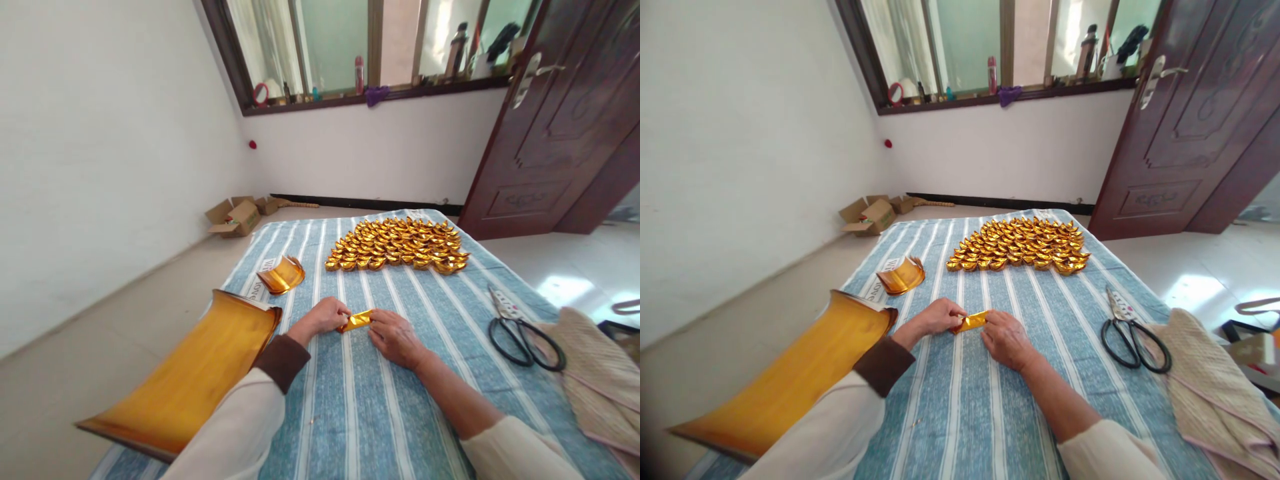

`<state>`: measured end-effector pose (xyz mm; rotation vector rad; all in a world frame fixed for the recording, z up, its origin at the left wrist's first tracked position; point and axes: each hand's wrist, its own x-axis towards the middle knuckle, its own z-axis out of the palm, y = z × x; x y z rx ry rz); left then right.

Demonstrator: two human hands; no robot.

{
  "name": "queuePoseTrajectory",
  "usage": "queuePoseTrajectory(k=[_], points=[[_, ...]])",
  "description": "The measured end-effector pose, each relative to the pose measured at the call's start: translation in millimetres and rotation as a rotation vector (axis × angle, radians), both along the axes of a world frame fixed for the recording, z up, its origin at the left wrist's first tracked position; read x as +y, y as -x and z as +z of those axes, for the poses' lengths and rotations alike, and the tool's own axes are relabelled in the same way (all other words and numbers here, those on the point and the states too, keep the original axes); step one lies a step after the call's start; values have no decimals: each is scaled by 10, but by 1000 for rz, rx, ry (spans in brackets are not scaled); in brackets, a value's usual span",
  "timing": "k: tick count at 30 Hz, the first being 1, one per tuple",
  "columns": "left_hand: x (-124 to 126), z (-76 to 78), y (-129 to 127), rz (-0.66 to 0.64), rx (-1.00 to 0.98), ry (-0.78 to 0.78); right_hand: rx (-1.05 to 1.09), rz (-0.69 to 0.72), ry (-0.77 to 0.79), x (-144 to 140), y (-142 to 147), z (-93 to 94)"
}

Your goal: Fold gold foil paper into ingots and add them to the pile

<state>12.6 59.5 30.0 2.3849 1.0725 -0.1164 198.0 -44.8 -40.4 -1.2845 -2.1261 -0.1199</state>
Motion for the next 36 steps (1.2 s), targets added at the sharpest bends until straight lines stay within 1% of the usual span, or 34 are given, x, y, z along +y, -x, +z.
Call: queuePoseTrajectory(k=[4,13,19,25,28,31,32,34,36], points=[[88,8,-128,90,46,-66,-2,1,11,7,-4,-6],[165,-12,-376,175,220,-87,-4,-6,60,30,-5,-17],[144,24,-431,201,228,-15,21,17,72,34,-6,-2],[80,102,-420,241,159,157,100,12,65,43,-3,-18],[55,132,-383,261,98,213,277,-15,39,73,-20,-54],[51,154,-329,274,20,223,569,-110,70,118,-50,-67],[50,161,-311,277,-6,220,684,-154,116,132,-59,-60],[41,173,-278,280,-56,210,925,-220,256,152,-69,-28],[19,180,-254,269,-102,193,1140,-216,422,154,-67,24]])
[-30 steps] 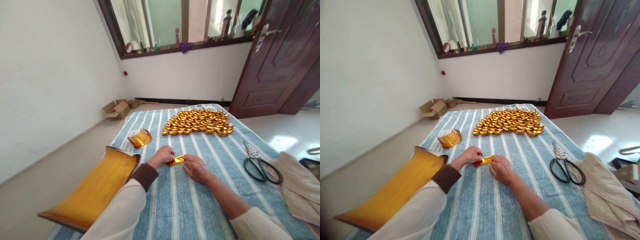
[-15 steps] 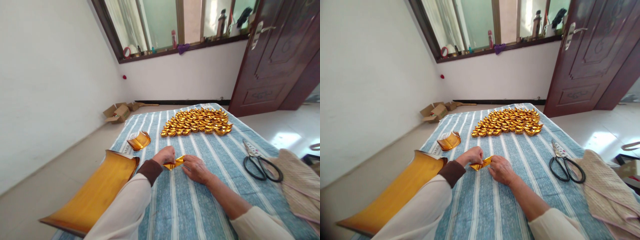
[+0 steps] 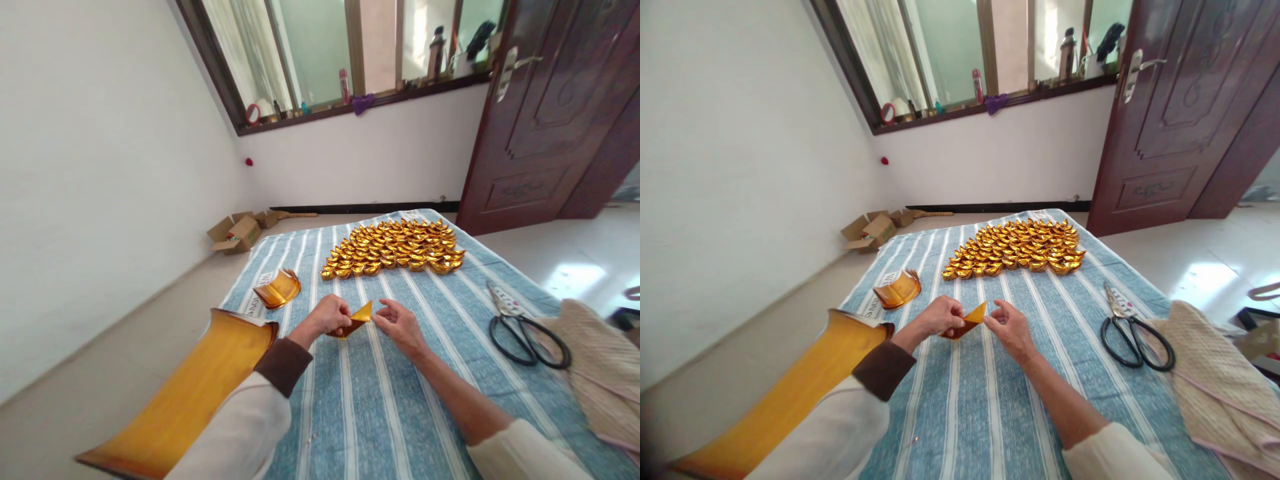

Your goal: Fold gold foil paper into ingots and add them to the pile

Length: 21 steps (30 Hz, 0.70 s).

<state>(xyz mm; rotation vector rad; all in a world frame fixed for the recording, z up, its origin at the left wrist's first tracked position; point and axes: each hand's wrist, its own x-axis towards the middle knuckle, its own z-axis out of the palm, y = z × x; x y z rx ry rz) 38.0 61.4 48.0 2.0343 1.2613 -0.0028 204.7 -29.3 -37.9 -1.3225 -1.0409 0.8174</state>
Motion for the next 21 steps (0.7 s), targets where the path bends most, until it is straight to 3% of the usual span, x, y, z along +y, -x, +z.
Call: queuePoseTrajectory(k=[4,7,10,13,15,18,21], points=[[-84,-15,23,-52,-73,-69,278,187,89,-40,18,111],[-158,-30,20,-92,-105,-158,306,339,38,-69,22,140],[-224,-21,4,-124,-129,-286,238,347,1,-79,17,118],[-278,-19,-6,-145,-153,-401,-9,229,-91,-94,21,97],[-307,-58,3,-167,-189,-520,-277,125,-250,-120,32,103],[-337,-198,48,-230,-305,-788,-670,54,-482,-168,56,127],[-359,-389,108,-248,-395,-890,-978,51,-553,-201,77,137]])
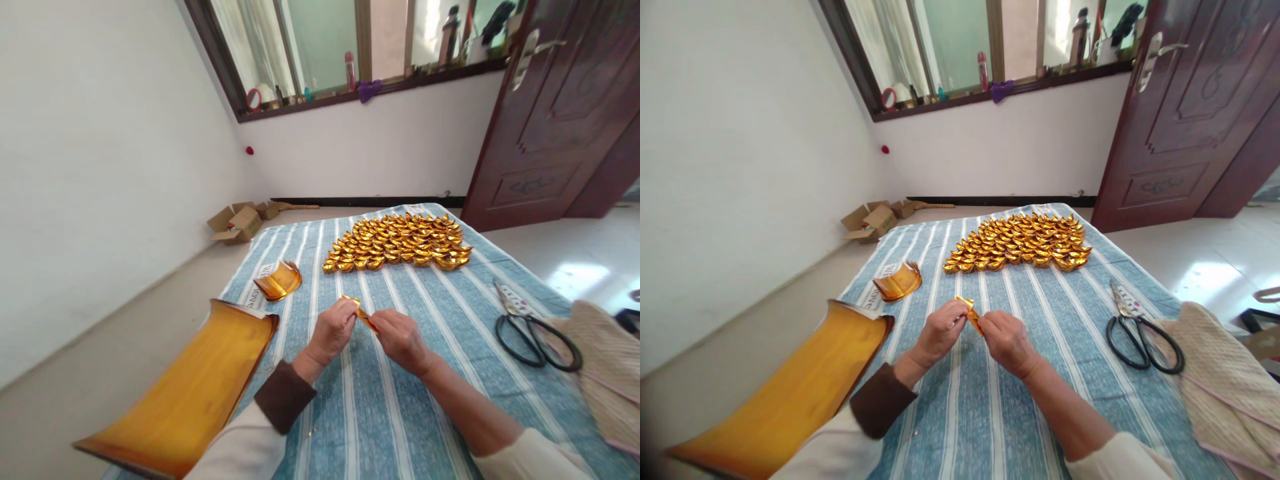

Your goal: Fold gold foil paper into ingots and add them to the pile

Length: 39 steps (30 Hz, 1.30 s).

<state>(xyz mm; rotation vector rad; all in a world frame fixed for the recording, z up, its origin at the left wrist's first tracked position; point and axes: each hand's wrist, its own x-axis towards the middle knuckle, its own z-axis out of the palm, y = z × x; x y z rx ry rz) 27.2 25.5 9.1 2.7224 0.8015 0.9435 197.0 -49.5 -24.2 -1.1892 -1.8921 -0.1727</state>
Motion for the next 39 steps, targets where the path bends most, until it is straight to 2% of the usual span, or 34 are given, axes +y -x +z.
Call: queuePoseTrajectory(k=[5,12,17,26,39], points=[[-40,-228,98,-5,-27,-23,-283,46,-48,-34,64,-23],[-167,-265,248,-2,148,-27,-372,113,-42,-71,139,-74],[-227,-248,278,-26,103,58,-344,155,55,-68,100,-82],[-264,-287,225,70,-17,270,-245,215,229,-118,-18,17],[-256,-301,225,79,47,289,-106,239,265,-53,-88,-70]])
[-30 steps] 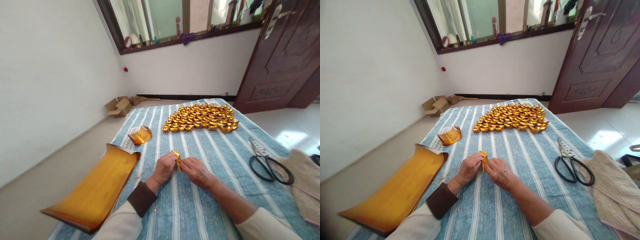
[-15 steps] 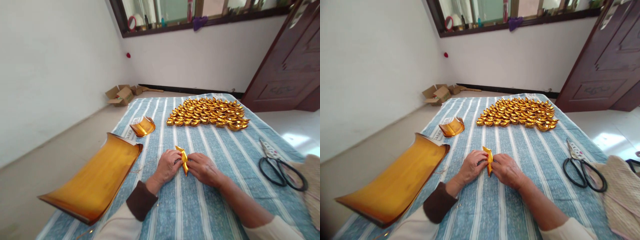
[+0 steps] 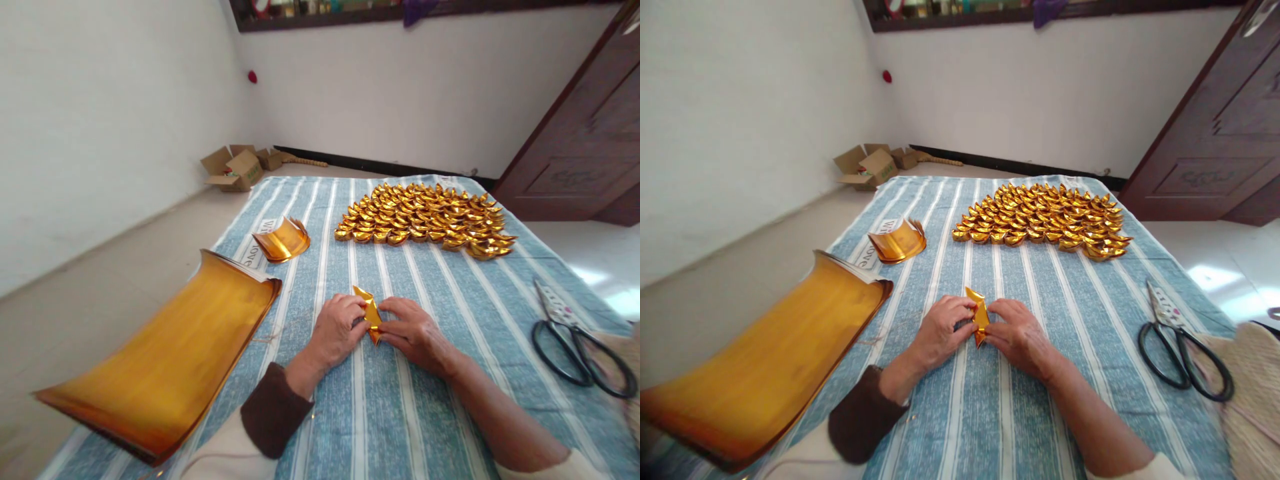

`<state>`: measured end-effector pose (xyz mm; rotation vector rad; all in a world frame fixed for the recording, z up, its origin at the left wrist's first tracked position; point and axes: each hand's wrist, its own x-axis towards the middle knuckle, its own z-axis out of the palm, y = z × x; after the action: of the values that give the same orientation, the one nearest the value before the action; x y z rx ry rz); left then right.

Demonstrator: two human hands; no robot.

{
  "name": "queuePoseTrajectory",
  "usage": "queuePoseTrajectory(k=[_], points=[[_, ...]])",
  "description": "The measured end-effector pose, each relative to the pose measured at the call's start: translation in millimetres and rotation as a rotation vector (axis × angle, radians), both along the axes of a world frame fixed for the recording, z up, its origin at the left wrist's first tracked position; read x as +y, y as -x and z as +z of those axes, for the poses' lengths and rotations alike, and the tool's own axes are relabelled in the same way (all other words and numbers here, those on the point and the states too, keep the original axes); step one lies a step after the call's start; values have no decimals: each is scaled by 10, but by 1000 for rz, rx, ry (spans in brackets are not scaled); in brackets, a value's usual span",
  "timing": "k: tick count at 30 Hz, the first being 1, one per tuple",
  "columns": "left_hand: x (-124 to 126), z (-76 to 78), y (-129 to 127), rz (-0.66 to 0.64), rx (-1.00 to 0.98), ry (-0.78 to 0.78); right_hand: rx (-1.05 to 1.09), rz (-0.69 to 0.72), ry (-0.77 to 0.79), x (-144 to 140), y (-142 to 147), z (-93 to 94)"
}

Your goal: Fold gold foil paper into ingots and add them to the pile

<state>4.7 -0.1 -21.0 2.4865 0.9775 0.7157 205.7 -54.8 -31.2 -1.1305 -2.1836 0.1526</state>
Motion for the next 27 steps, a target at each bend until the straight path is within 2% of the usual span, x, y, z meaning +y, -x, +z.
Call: queuePoseTrajectory(k=[14,27], points=[[14,5,21,-17,-20,57,140,-168,56,62,112,-170],[24,23,42,-25,-38,117,154,-310,86,79,227,-190]])
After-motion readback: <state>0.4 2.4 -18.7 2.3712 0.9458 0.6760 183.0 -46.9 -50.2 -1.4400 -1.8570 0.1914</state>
